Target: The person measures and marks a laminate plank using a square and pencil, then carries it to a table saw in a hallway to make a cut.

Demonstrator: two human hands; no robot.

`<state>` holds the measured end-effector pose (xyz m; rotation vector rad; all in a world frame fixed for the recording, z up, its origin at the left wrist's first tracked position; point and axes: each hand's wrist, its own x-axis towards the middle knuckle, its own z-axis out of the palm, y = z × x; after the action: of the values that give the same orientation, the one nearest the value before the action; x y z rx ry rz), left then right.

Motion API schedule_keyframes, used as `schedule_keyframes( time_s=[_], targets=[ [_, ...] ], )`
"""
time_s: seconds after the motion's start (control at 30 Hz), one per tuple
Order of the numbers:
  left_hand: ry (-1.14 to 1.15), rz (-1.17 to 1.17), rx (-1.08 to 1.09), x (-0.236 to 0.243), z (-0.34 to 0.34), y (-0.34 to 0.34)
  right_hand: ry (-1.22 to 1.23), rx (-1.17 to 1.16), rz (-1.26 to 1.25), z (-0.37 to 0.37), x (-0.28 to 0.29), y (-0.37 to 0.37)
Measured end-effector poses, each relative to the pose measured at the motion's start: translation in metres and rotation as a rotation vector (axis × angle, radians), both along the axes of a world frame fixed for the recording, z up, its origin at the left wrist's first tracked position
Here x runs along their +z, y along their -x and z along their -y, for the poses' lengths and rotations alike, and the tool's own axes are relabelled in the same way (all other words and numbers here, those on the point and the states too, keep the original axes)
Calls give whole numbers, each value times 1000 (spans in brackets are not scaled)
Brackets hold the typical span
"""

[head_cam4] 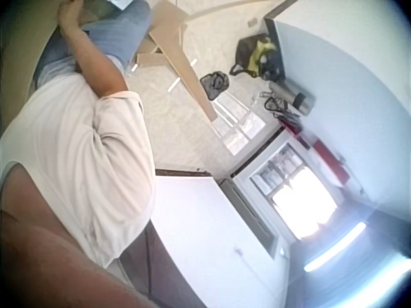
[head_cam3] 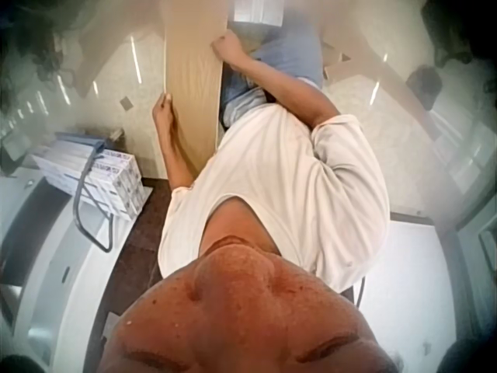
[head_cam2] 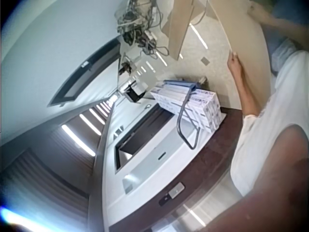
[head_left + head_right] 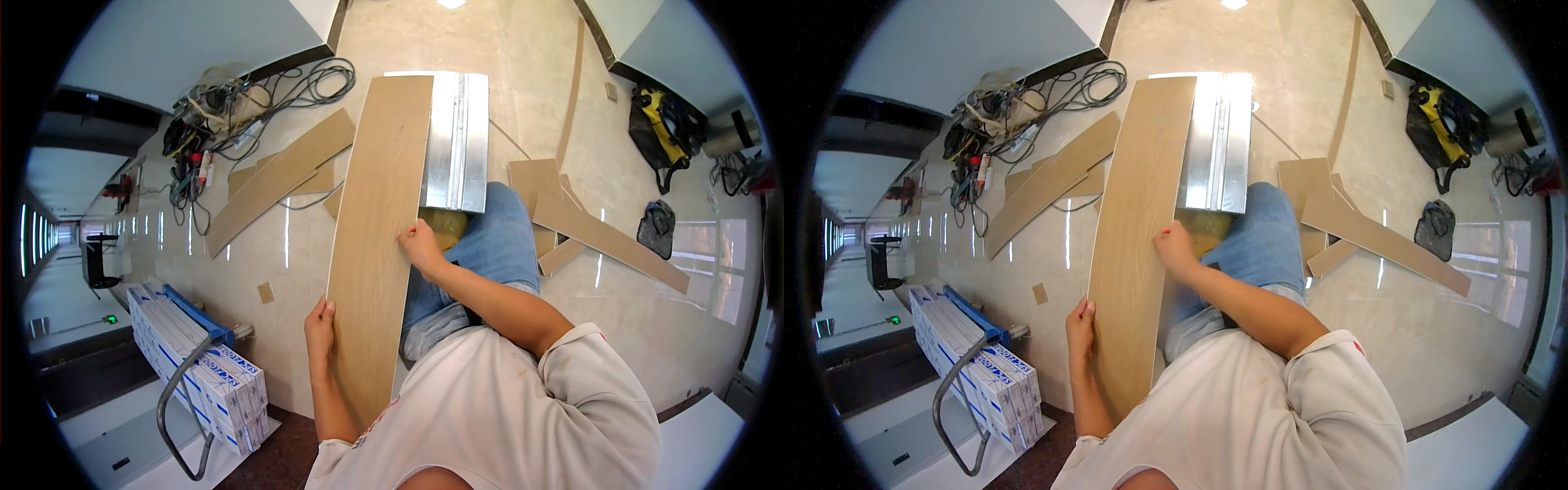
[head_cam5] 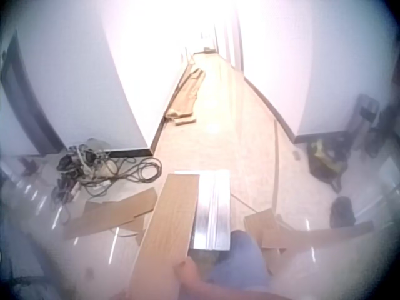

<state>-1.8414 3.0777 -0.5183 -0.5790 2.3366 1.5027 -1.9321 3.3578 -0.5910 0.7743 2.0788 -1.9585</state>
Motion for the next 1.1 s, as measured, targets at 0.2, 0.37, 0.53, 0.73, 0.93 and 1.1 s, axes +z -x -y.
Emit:
schedule_keyframes(
  time_s=[0.2,0.37,0.53,0.73,0.93,1.1],
  targets=[
    [-14,7,1,5,-4,6,41,19,-4,-2,-2,3],
    [-112,17,38,-7,-1,4,25,-15,-21,-2,-7,3],
    [-31,24,9,-12,-1,3,4,-18,-2,-2,-5,0],
    [15,5,-10,-21,1,6,-15,-18,-10,-2,-11,1],
    [13,13,-2,-26,6,6,-24,-7,-18,0,-11,1],
    [52,9,-27,-24,3,7,-44,1,-15,-2,-12,0]
  ],
)
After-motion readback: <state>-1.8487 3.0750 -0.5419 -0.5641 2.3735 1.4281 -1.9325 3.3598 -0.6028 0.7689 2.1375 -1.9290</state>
